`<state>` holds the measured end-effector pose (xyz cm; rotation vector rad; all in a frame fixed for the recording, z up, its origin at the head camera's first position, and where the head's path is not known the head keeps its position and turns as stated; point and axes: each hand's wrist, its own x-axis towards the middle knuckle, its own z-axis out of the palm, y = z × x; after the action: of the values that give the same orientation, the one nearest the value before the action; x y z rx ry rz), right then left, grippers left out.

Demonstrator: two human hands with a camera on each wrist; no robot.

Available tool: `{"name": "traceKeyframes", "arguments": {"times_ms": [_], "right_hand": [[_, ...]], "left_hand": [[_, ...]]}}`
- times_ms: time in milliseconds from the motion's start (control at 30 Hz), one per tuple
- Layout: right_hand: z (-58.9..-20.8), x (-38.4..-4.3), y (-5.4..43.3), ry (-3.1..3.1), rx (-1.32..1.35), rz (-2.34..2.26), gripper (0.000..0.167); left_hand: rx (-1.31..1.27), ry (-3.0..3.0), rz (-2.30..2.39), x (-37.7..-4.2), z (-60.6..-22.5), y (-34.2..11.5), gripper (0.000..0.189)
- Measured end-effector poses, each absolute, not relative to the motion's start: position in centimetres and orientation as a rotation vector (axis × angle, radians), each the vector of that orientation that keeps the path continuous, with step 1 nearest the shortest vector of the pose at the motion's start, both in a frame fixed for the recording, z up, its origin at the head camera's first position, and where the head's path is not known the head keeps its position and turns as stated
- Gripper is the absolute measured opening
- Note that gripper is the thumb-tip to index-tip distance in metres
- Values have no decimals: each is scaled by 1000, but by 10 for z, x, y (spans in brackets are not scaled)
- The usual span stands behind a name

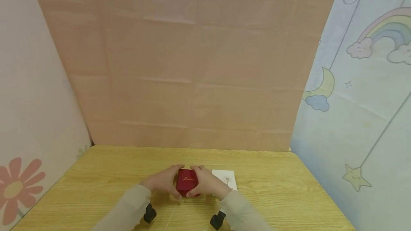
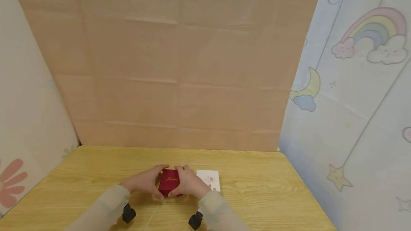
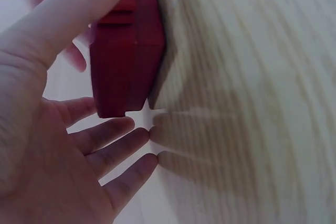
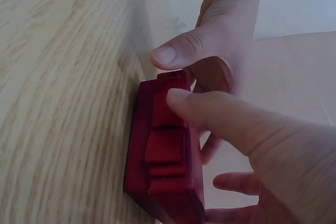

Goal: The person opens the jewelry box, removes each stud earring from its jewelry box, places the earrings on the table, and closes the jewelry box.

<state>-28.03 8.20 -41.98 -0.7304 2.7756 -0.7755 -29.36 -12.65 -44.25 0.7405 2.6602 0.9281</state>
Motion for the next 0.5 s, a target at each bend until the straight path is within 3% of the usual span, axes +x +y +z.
{"name": "traceKeyframes", "arguments": {"times_ms": [500], "right_hand": [[-422, -278, 75, 2841, -725, -605, 97]], "left_hand": [[756, 2741, 870, -292, -447, -119, 98]]}}
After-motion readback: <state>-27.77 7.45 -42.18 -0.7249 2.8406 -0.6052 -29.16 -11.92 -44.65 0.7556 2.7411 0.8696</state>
